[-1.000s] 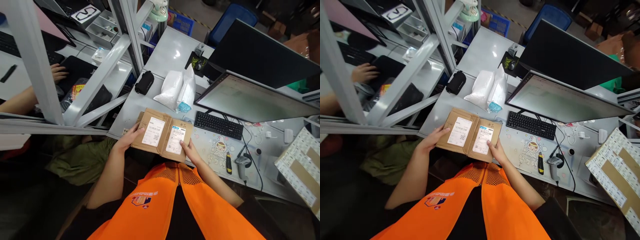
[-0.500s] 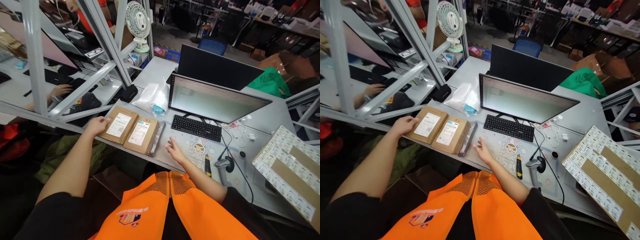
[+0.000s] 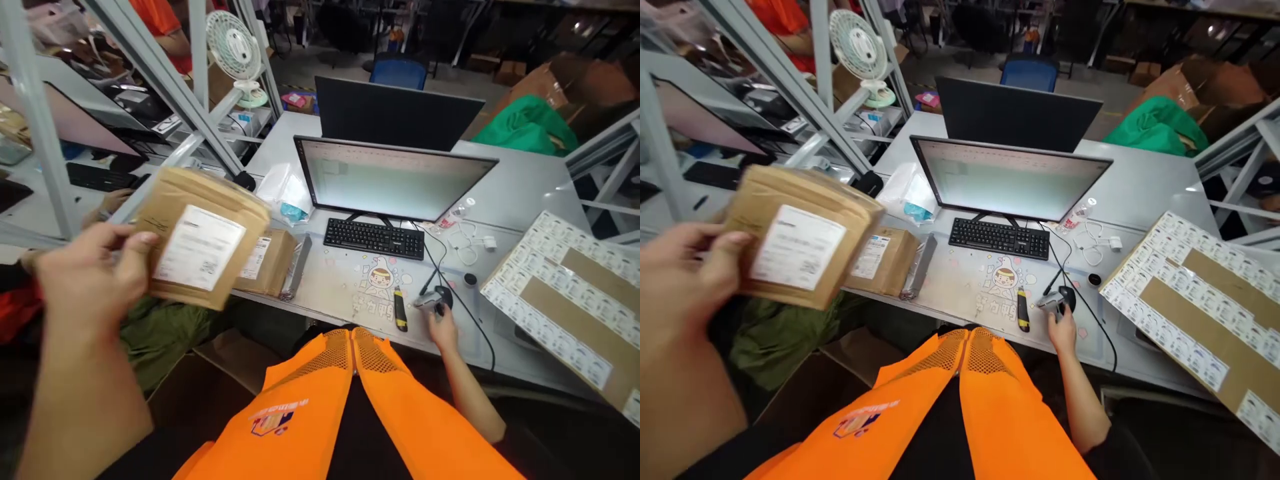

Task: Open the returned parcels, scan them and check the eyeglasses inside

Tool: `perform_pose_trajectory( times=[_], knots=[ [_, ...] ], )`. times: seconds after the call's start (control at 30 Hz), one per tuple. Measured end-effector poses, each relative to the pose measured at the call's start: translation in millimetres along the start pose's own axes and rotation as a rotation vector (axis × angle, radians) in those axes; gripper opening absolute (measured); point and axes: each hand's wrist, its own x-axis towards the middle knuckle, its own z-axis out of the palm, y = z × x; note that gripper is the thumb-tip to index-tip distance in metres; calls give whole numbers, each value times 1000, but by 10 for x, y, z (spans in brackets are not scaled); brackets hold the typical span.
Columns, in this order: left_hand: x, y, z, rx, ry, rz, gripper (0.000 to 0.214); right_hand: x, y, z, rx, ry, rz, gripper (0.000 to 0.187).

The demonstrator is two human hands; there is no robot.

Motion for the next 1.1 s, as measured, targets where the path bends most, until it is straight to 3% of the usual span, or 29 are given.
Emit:
perform_pose_trajectory(
  times=[0.07, 0.17, 0.23, 0.33, 0.43, 0.53, 0.63, 0.7, 0.8, 0.87, 0.97, 1.1],
  knots=[
    [-322, 481, 360, -161, -179, 117, 35, 18, -65, 38, -111, -53, 13, 77],
    [-894, 1039, 1235, -364, -661, 136, 37, 39, -182, 98, -226, -62, 32, 74],
    [-1238, 1262, 1823, -362, -847, 156, 33, 42, -229, 125, -268, -67, 64, 75],
    [-1545, 1423, 2460, -289, -942, 199, 28, 35, -256, 157, -298, -97, 104, 74],
    [-1567, 1488, 2806, -298, -951, 238, 28, 27, -297, 154, -292, -101, 119, 68],
    [-1455, 1543, 3003, -359, -979, 280, 31, 0, -442, -1, -257, -94, 115, 62],
    [-1365, 1589, 3109, -448, -998, 290, 32, -90, -757, -355, -148, -184, -18, 50],
    [-1331, 1591, 3119, -513, -910, 217, 32, -194, -1059, -616, -55, -317, -216, 44],
    [-1318, 1522, 3043, -548, -667, -18, 34, -370, -1570, -851, -11, -480, -497, 41],
    [-1352, 1430, 2960, -547, -584, -136, 34, -456, -1870, -856, -47, -542, -604, 40],
    [-1491, 1259, 2853, -573, -599, -201, 29, -494, -2138, -723, 1, -583, -681, 51],
    [-1764, 1089, 2801, -615, -647, -357, 29, -394, -2072, -544, -58, -517, -605, 48]
  ],
)
